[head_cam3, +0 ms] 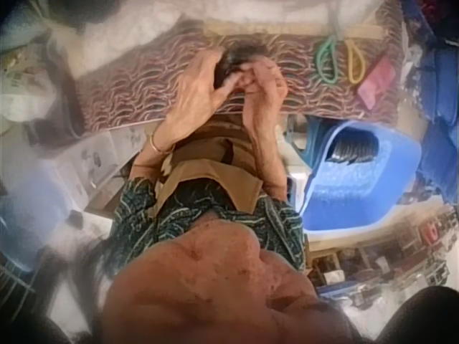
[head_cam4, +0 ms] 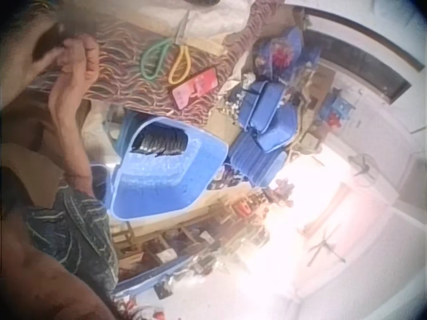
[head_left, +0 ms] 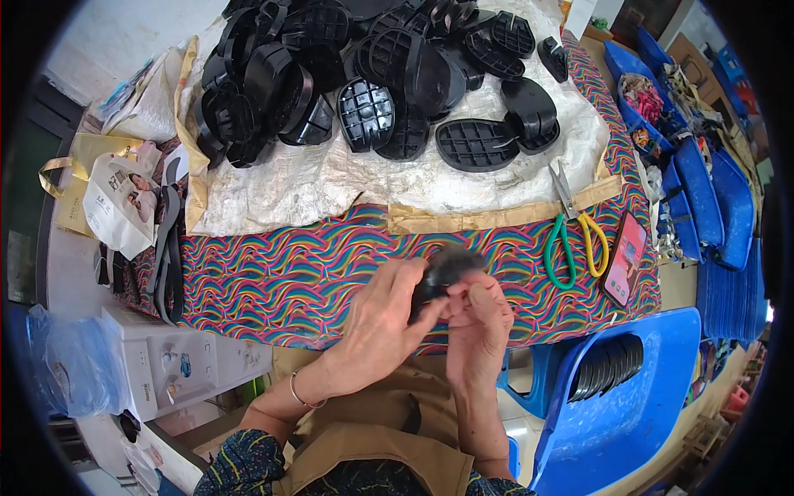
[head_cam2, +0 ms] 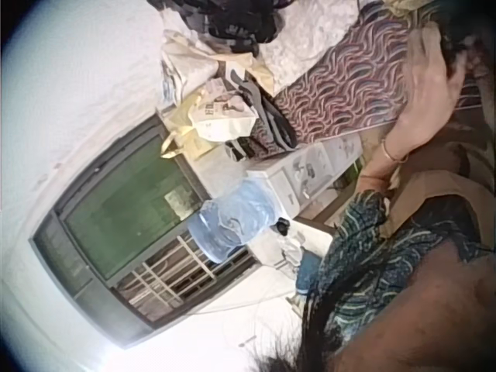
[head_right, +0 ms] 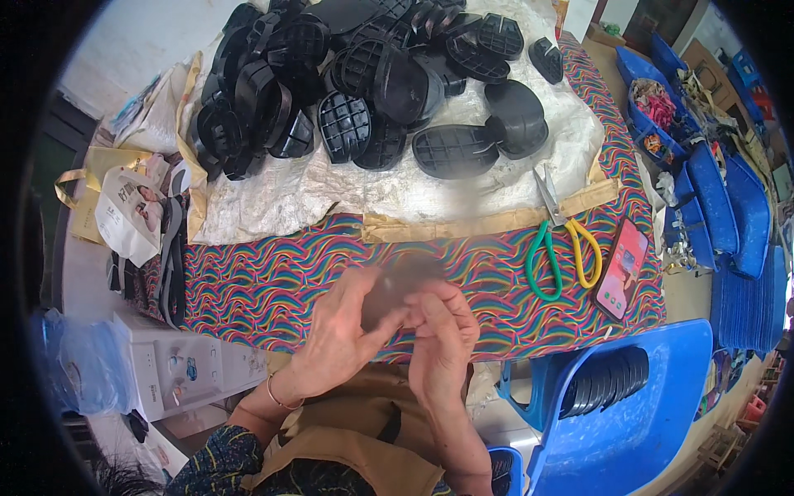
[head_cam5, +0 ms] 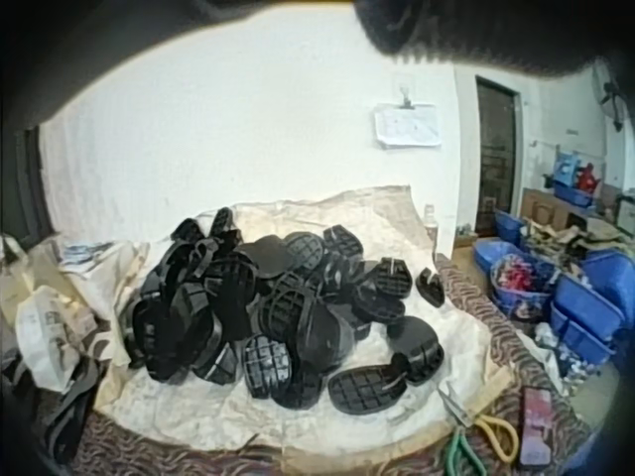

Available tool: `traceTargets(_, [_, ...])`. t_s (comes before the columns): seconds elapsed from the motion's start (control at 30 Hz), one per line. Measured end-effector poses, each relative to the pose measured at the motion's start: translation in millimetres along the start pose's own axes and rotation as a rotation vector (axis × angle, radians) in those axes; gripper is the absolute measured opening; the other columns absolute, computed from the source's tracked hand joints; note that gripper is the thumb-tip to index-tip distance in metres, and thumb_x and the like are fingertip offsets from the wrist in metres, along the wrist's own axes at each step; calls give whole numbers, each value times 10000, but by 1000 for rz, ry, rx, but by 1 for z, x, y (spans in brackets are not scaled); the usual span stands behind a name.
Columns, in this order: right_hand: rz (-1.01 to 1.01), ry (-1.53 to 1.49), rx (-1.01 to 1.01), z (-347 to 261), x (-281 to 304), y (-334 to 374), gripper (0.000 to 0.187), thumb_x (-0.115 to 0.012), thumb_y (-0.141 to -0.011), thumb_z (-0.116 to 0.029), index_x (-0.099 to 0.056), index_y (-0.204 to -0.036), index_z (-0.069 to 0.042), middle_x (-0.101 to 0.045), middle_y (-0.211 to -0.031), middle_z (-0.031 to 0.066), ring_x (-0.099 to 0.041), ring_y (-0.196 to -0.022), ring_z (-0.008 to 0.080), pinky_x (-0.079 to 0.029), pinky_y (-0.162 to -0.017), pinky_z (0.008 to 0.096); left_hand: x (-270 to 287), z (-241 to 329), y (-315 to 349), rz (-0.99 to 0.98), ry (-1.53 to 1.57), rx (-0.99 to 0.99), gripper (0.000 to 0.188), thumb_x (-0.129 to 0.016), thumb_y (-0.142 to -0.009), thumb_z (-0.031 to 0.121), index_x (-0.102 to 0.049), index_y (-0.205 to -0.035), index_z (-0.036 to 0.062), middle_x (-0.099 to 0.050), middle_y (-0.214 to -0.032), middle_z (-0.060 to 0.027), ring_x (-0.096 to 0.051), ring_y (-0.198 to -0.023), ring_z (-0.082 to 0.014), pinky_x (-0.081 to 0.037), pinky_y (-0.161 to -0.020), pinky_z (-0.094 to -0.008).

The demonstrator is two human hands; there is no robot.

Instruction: The person assembles black sandals by hand. They first tie a rubber band around a pair of straps, then pick up a sole and attach the straps to it, pressing them into place. The process is repeated for multiple units on a cluttered workbench.

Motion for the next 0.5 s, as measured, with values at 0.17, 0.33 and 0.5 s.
traceTargets(0.17, [26, 69, 36, -9, -5, -6, 112, -640, -902, -36, -624, -1009, -9, -648, -877, 27, -587, -764, 84, -457, -698, 233, -4, 5, 3, 52, -27, -70, 559, -791, -770, 122, -517, -1236, -19, -565, -1087, -208, -616, -902, -373, -525, -708, -428])
traceTargets(0.33, [-39, 179, 72, -12, -4, -12, 140, -654, -901, -52, -632, -1031, -7, -667, -919, 38, -600, -776, 94, -467, -705, 224, -1, 6, 11, 81, 154, -38, 475, -784, -790, 124, -600, -1202, -26, -597, -993, -165, -619, -893, -318, -522, -682, -380])
traceTargets(0.5, [-96, 58, -49, 0, 5, -13, 161, -661, -890, -46, -625, -1043, -11, -685, -995, 62, -641, -847, 110, -499, -776, 236, 7, -13, 7, 95, 287, 130, 233, -808, -770, 120, -702, -932, -9, -592, -846, -91, -595, -930, -228, -481, -715, -337])
Point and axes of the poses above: each hand's wrist, its own y-axis away from the middle knuckle, its own x-axis out of the back of the hand, z = x × y, the point moved 5 cm from there along -y, towards the middle knuckle
